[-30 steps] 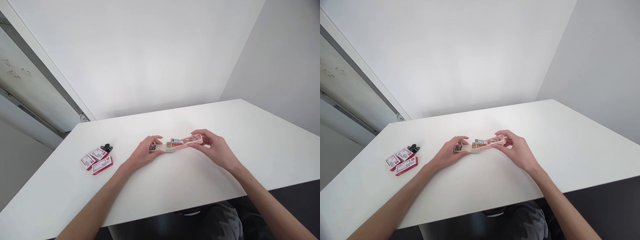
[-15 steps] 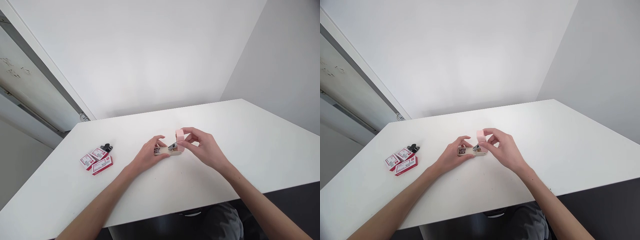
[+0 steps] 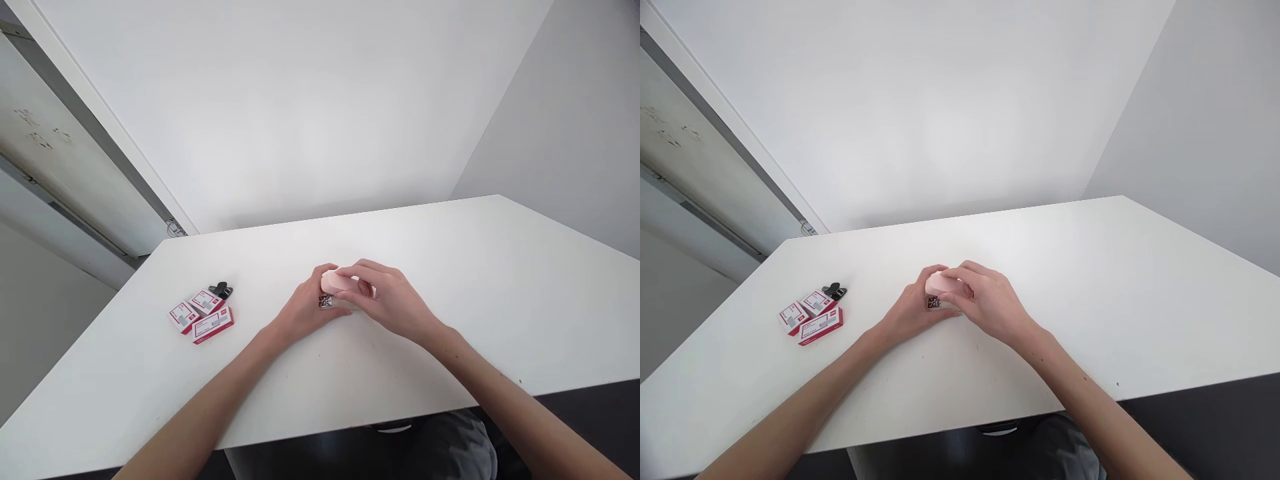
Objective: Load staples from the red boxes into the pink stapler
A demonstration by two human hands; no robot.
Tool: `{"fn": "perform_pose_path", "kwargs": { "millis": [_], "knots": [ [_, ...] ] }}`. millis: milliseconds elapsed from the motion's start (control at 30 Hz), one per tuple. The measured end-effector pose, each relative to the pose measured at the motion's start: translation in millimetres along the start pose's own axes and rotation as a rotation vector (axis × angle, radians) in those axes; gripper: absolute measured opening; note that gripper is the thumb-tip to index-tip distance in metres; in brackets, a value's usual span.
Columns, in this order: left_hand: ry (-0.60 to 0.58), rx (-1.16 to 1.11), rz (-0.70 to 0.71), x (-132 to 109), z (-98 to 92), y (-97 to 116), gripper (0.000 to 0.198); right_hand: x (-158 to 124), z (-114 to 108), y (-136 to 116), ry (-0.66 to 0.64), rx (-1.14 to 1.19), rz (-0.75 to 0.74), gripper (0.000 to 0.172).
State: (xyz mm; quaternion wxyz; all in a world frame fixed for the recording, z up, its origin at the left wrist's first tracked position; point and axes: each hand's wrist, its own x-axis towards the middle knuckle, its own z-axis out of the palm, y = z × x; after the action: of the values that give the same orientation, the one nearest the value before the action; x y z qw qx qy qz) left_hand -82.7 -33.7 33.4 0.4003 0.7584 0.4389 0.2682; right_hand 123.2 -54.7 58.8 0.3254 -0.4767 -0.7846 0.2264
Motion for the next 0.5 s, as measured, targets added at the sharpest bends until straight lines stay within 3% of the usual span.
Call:
{"fn": "perform_pose_path", "kwargs": {
  "millis": [300, 500],
  "knots": [
    [0.001, 0.019, -0.014, 0.2, -1.9, 0.5, 0.083, 4.3, 8.3, -2.8, -0.052, -0.155, -0.043, 0.018],
    [0.036, 0.116, 0.024, 0.7, -1.1, -7.1, 0.08, -9.4, 6.5, 17.1, -0.006, -0.219, -0.057, 0.026]
  ]
}}
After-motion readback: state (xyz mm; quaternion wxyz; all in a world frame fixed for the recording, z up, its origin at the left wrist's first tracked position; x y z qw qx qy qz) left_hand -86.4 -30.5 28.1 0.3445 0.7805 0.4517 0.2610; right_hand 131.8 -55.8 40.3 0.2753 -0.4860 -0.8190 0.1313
